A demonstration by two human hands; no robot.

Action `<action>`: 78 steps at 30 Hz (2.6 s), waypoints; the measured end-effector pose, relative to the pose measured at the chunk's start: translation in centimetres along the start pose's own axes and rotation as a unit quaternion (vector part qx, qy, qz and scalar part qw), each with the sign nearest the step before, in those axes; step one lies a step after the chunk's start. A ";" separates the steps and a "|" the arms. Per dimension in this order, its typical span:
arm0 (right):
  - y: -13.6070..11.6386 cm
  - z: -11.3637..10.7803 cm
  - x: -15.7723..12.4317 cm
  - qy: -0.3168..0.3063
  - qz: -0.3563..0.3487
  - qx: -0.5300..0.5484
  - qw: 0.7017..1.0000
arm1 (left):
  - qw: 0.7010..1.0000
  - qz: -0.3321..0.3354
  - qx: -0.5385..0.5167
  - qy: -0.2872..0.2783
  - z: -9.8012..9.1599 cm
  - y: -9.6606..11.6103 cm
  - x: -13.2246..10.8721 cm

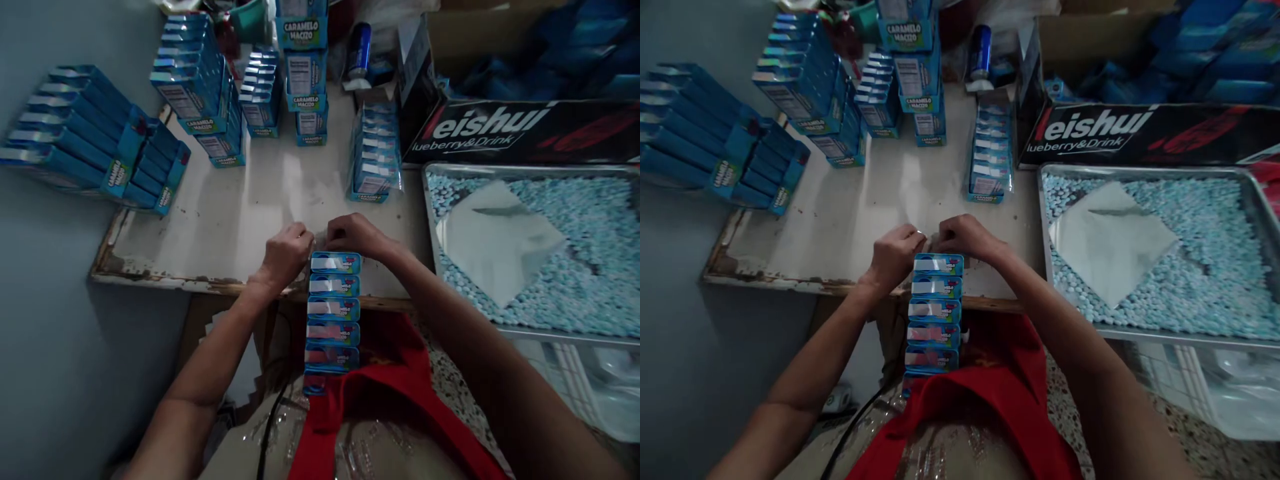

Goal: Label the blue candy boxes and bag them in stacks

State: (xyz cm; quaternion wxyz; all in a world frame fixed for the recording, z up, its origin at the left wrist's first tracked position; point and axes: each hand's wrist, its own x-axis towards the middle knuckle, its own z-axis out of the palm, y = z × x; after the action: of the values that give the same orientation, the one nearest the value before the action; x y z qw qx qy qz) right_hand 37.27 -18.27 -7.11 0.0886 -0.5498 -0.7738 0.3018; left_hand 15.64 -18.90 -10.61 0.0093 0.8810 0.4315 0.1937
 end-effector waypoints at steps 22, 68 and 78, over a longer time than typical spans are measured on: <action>-6.8 1.7 -10.4 0.438 -0.006 -0.204 0.875 | 0.963 -0.149 -0.075 0.211 -6.4 5.5 -3.9; -2.5 11.3 -22.6 0.215 -0.040 0.127 0.967 | 0.726 -0.308 -0.612 -0.064 -3.7 10.9 -17.0; -2.0 12.7 -18.3 0.280 0.000 0.161 0.946 | 0.874 -0.267 -0.405 0.033 -2.8 12.4 -13.2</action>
State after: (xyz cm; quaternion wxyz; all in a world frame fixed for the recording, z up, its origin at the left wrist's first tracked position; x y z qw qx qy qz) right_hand 36.64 -39.96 -12.56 0.3889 -0.5908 -0.6587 0.2565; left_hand 16.79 -37.19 -10.17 0.4020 0.6444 0.5346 0.3706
